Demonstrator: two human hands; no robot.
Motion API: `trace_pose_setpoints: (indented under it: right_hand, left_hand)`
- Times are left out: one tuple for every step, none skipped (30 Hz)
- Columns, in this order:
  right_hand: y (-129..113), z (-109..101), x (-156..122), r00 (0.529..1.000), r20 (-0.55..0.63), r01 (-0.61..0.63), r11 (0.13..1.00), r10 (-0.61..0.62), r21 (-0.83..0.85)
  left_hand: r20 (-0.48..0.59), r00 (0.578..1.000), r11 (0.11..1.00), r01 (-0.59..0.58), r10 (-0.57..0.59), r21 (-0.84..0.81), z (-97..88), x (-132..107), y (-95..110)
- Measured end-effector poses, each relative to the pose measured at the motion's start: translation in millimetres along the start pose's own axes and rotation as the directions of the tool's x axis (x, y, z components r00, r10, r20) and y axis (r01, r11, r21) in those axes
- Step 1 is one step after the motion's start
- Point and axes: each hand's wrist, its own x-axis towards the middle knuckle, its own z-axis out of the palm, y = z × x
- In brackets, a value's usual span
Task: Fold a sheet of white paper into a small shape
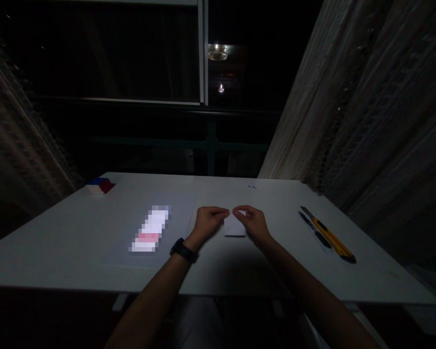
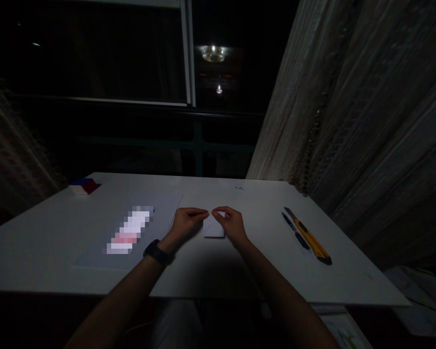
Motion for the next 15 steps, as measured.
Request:
trace_pose_setpoints:
  right_hand:
    - [-0.5, 0.3, -0.5, 1.000, 0.017, -0.022, 0.999, 0.021, 0.039]
    - [-0.9, 0.7, -0.8, 0.998, 0.035, -0.050, 0.995, 0.047, 0.087]
    - [-1.3, 1.0, -1.0, 0.996, 0.047, -0.083, 0.987, 0.077, 0.135]
    - [-1.6, 1.3, -1.0, 0.993, 0.051, -0.116, 0.977, 0.109, 0.179]
    - [-1.8, 1.6, -0.9, 0.989, 0.046, -0.146, 0.966, 0.139, 0.215]
    - [-1.9, 1.7, -0.7, 0.986, 0.035, -0.167, 0.956, 0.163, 0.240]
    - [-1.9, 1.8, -0.5, 0.983, 0.021, -0.183, 0.948, 0.183, 0.260]
    - [-2.0, 1.7, -0.3, 0.980, 0.008, -0.193, 0.941, 0.199, 0.279]
    - [-2.1, 1.6, -0.1, 0.978, -0.004, -0.197, 0.935, 0.207, 0.297]
    - [-2.2, 1.4, 0.0, 0.977, -0.015, -0.197, 0.930, 0.212, 0.311]
    - [-2.3, 1.1, 0.2, 0.976, -0.023, -0.197, 0.926, 0.216, 0.321]
    - [-2.4, 0.8, 0.3, 0.975, -0.030, -0.198, 0.924, 0.220, 0.327]
    - [-2.4, 0.4, 0.4, 0.974, -0.032, -0.200, 0.923, 0.223, 0.330]
    - [-2.3, 0.0, 0.6, 0.974, -0.031, -0.202, 0.922, 0.224, 0.330]
    - [-2.1, -0.5, 0.8, 0.974, -0.027, -0.203, 0.922, 0.224, 0.330]
  left_hand:
    - [-0.010, 1.000, 1.000, -0.001, 0.001, 0.011, -0.1, 0.0, 0.5]
    - [-0.019, 1.000, 1.000, 0.000, 0.000, 0.018, -0.3, -0.1, 1.1]
    - [-0.028, 1.000, 1.000, 0.004, -0.003, 0.020, -0.5, 0.0, 1.7]
    - [-0.037, 0.999, 1.000, 0.008, -0.007, 0.017, -0.8, 0.0, 2.4]
    - [-0.042, 0.999, 1.000, 0.013, -0.012, 0.010, -1.1, 0.0, 2.9]
    - [-0.047, 0.999, 1.000, 0.019, -0.019, 0.000, -1.3, 0.0, 3.3]
    - [-0.048, 0.999, 1.000, 0.025, -0.025, -0.011, -1.4, 0.1, 3.6]
    - [-0.046, 0.998, 0.999, 0.031, -0.032, -0.024, -1.4, 0.1, 3.6]
    - [-0.044, 0.998, 0.998, 0.039, -0.041, -0.039, -1.3, 0.2, 3.4]
    - [-0.038, 0.998, 0.997, 0.049, -0.051, -0.055, -1.2, 0.4, 2.9]
    - [-0.031, 0.997, 0.996, 0.061, -0.064, -0.071, -1.0, 0.7, 2.2]
    - [-0.026, 0.997, 0.993, 0.076, -0.078, -0.088, -0.8, 1.0, 1.5]
    - [-0.017, 0.995, 0.990, 0.091, -0.094, -0.105, -0.6, 1.4, 0.7]
    - [-0.008, 0.994, 0.987, 0.107, -0.109, -0.121, -0.5, 1.9, -0.1]
    - [0.002, 0.993, 0.983, 0.121, -0.122, -0.136, -0.5, 2.4, -0.8]
